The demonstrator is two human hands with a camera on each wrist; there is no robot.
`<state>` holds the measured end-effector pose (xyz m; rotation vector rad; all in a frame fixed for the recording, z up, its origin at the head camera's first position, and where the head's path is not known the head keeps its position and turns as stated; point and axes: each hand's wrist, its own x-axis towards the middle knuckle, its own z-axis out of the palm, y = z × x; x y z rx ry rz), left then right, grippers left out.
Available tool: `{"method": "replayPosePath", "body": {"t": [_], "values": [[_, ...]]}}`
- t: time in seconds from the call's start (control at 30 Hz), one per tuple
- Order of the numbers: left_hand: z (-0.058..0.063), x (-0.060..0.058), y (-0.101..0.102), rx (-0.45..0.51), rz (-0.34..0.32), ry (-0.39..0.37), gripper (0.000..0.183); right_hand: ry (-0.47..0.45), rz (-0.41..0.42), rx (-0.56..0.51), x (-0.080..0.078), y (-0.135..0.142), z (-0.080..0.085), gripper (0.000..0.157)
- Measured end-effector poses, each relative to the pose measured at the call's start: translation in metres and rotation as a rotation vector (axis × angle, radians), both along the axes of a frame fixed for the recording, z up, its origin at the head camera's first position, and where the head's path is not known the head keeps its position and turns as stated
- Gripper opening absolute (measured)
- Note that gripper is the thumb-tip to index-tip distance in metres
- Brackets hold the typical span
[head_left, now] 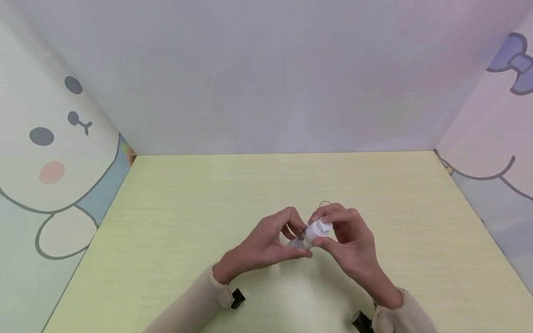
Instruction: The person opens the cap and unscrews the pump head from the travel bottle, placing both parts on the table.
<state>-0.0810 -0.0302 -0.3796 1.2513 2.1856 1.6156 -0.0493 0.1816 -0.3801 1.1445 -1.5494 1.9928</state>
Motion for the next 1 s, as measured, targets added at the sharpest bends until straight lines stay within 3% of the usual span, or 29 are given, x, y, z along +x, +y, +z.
{"method": "replayPosePath", "body": {"t": [0.1,0.3,0.4,0.57,0.73,1.0], "values": [[0.001,0.000,0.000,-0.009,0.054,0.130,0.041,-0.015,-0.041,0.064,0.001,0.005,0.003,0.045],[0.000,0.000,-0.002,-0.087,0.206,0.485,0.038,-0.082,-0.183,0.222,0.007,0.011,0.006,0.046],[-0.001,0.002,-0.003,-0.163,0.280,0.584,0.039,-0.106,-0.257,0.309,0.010,0.012,0.007,0.046],[0.003,0.006,-0.002,-0.264,0.345,0.616,0.045,-0.142,-0.394,0.478,0.014,0.011,0.009,0.056],[0.006,0.011,0.000,-0.320,0.395,0.640,0.043,-0.178,-0.508,0.602,0.015,0.007,0.011,0.052],[0.006,0.012,0.002,-0.338,0.429,0.675,0.044,-0.211,-0.583,0.637,0.015,0.003,0.013,0.047]]}}
